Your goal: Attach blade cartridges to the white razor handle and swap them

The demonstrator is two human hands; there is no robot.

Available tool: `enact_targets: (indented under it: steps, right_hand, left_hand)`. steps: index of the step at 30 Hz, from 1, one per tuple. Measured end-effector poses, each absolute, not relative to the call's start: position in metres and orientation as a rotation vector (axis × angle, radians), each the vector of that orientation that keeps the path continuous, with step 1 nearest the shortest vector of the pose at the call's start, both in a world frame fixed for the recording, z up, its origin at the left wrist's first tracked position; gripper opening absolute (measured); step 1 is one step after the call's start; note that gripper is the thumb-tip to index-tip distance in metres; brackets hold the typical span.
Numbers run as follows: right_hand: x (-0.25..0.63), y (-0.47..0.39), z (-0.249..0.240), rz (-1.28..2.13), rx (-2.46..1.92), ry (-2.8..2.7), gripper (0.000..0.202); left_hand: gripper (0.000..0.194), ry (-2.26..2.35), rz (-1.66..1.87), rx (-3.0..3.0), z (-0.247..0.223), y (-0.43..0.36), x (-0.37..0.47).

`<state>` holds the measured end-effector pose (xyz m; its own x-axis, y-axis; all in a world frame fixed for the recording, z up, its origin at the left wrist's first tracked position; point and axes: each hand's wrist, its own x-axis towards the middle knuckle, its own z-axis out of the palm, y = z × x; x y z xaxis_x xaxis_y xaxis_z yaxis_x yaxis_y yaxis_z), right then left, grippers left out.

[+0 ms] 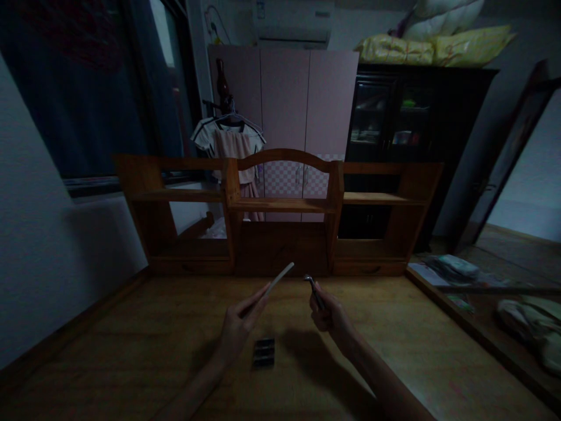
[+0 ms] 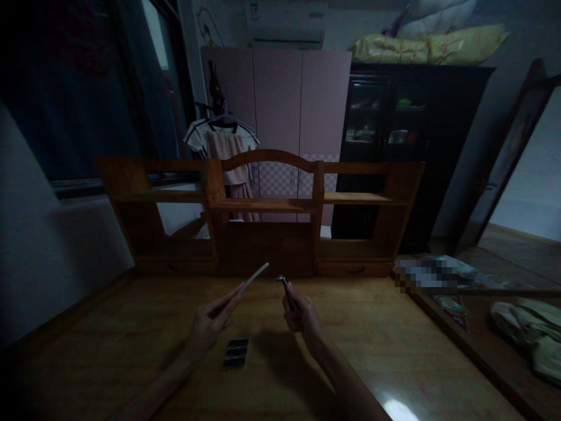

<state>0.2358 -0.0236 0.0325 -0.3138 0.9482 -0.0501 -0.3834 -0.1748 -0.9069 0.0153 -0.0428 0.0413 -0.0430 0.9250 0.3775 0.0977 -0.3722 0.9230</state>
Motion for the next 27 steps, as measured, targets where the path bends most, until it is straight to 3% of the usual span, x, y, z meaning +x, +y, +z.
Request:
enact_targets:
  steps: [27]
  right_hand:
    - [0.2327, -0.0189, 0.0278, 1.672, -0.893, -1.012, 0.056]
  left_hand:
    - [0.039, 1.069, 1.361, 1.599, 0.0395, -0.0416, 0.0168]
